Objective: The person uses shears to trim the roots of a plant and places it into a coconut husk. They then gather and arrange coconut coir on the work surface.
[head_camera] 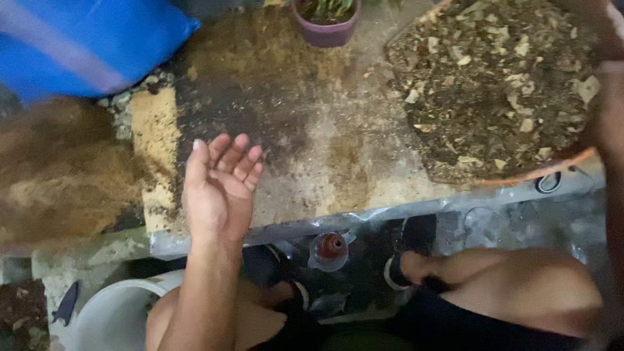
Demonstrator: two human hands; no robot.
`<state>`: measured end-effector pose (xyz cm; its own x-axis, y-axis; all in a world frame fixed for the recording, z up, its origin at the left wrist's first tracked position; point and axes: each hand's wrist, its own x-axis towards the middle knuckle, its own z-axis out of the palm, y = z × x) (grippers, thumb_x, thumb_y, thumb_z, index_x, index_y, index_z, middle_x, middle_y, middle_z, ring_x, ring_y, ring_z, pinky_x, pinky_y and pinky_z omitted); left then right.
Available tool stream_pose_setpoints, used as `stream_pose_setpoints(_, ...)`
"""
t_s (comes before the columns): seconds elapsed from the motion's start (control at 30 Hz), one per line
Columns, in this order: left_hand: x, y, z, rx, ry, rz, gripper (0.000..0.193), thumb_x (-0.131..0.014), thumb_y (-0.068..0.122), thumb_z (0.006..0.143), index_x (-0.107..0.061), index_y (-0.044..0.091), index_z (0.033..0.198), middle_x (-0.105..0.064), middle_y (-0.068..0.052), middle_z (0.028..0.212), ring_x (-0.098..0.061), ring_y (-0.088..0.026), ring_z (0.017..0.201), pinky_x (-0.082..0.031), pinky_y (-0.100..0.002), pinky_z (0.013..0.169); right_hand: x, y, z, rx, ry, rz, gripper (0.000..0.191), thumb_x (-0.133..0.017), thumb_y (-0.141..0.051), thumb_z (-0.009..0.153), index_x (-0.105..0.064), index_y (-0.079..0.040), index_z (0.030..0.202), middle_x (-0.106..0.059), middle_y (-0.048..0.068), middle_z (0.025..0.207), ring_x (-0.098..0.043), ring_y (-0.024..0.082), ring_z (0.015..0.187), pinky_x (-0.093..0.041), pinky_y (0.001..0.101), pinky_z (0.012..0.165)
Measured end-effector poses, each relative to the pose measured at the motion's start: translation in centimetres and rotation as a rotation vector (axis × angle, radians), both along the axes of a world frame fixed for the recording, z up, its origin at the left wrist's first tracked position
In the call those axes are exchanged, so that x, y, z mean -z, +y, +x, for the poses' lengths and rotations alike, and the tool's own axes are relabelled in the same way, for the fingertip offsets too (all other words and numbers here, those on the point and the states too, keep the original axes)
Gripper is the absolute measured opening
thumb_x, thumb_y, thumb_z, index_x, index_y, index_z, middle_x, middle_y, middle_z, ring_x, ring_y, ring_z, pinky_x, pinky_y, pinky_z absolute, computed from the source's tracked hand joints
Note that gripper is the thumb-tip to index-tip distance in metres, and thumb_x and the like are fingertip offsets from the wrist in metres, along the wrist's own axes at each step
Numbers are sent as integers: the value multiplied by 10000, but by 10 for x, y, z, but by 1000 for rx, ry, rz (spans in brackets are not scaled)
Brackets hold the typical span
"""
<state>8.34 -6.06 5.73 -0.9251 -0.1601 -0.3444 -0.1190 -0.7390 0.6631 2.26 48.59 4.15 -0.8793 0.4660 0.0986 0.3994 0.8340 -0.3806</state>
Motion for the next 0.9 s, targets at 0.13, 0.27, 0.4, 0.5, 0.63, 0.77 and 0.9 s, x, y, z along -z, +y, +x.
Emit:
stream_pose_setpoints(0.13,-17,-17,1,-88,49,61,368,-520,422,1061,-650,81,1103,-715,-118,1100,-693,-282,1007,-555,-408,876,25,-123,-25,-528,-235,-208,630,-470,-376,1024,-388,-124,1595,-451,196,1590,-483,355,1418,-373,508,1165)
stream_pose_setpoints(0.27,-27,-27,-4,-148,83,121,363,-529,425,1045,-652,85,1081,-718,-121,1080,-695,-287,984,-553,-411,862,108,-238,-9,-398,-76,-272,810,-513,-561,999,-304,-76,1613,-331,259,1633,-333,421,1511,-289,528,1252)
stream_pose_setpoints(0.4,-28,-38,-7,-198,87,125,368,-532,422,1034,-637,73,1087,-717,-134,1073,-701,-293,974,-543,-411,841,155,-311,-4,31,-135,-239,931,-553,-606,1003,-151,-24,1608,-135,302,1635,-110,504,1506,-85,653,1199)
stream_pose_setpoints(0.5,-27,-55,-5,-285,38,140,369,-514,421,1020,-619,83,1123,-712,-114,1074,-699,-271,955,-540,-392,818,163,-346,-18,31,0,-308,963,-553,-593,1028,-91,-2,1632,-71,368,1603,-77,519,1507,-83,668,1190)
stream_pose_setpoints(0.63,-19,-62,-8,-265,147,87,324,-547,358,1055,-587,58,1169,-680,-120,1096,-686,-257,972,-528,-379,808,168,-386,-30,-305,84,-146,648,-596,-394,994,-437,-16,1495,-328,333,1589,-288,512,1461,-264,586,1179)
stream_pose_setpoints(0.77,-11,-56,-18,-247,21,65,370,-525,378,1031,-572,51,1196,-702,-126,1116,-700,-236,950,-552,-351,798,167,-415,-29,-601,77,-276,355,-562,-134,998,-676,-47,1323,-624,254,1383,-565,428,1306,-465,471,1088)
stream_pose_setpoints(0.9,-16,-48,-28,-247,61,41,457,-572,337,1029,-536,6,1342,-687,-149,1211,-677,-235,1027,-541,-354,872,140,-459,-57,-662,113,-678,351,-508,6,960,-674,-20,1269,-711,174,1271,-672,286,1171,-539,428,972)
